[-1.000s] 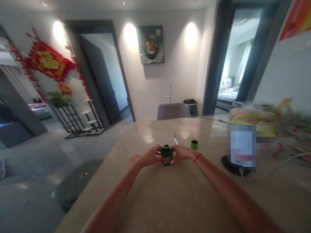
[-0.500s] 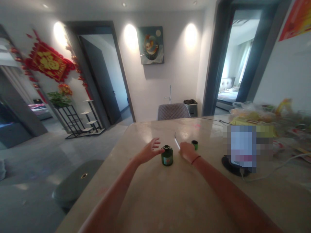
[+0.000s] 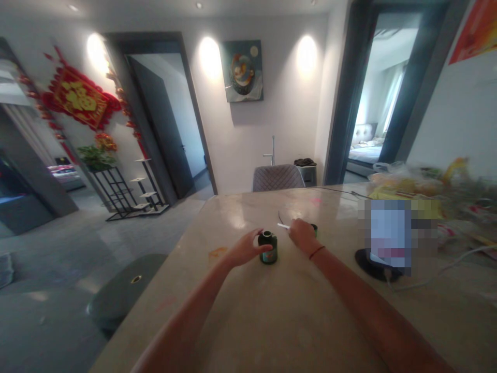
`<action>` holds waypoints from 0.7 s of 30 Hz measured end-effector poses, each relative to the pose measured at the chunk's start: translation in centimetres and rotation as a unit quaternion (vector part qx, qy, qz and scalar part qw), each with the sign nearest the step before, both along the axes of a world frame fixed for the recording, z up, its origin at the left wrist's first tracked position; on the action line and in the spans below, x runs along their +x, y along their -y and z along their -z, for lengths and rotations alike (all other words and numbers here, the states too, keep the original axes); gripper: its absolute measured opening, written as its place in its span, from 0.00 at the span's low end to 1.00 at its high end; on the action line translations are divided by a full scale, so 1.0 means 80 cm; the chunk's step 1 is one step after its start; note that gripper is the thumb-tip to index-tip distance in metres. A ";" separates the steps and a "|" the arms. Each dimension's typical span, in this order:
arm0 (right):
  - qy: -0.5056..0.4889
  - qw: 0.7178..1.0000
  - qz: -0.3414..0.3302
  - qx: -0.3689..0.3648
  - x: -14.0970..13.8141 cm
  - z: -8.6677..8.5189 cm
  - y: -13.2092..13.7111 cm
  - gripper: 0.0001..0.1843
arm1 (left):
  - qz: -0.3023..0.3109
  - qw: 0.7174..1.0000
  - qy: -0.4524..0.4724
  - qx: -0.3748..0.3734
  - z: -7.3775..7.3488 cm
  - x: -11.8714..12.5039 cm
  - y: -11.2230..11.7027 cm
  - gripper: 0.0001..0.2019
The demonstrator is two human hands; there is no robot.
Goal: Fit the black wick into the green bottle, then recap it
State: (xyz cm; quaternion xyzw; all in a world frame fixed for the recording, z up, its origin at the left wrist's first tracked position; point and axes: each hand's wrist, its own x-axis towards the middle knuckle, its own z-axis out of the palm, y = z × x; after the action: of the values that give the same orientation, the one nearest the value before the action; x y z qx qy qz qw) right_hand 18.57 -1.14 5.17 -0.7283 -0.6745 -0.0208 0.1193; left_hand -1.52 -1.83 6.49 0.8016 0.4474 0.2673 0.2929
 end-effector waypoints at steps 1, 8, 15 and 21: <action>-0.019 0.999 0.006 0.029 0.002 -0.008 0.000 0.13 | 0.001 1.000 -0.001 0.003 0.000 0.000 0.000 0.33; -0.291 0.915 -0.113 0.255 0.009 -0.069 0.019 0.09 | 0.025 0.999 -0.015 0.030 0.004 0.000 -0.001 0.30; -0.386 0.831 -0.258 0.307 -0.021 -0.083 0.047 0.08 | 0.033 0.998 -0.040 0.047 0.007 -0.001 -0.006 0.30; -0.358 0.861 -0.270 0.239 -0.035 -0.060 0.038 0.06 | 0.033 0.997 -0.058 0.047 0.006 -0.001 -0.006 0.29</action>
State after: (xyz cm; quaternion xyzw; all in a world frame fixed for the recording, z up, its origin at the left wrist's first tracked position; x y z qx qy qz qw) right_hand 15.81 -4.14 10.00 -0.4238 -0.7298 0.1136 0.5243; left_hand -1.63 -1.33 5.99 0.8427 0.4243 0.2313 0.2373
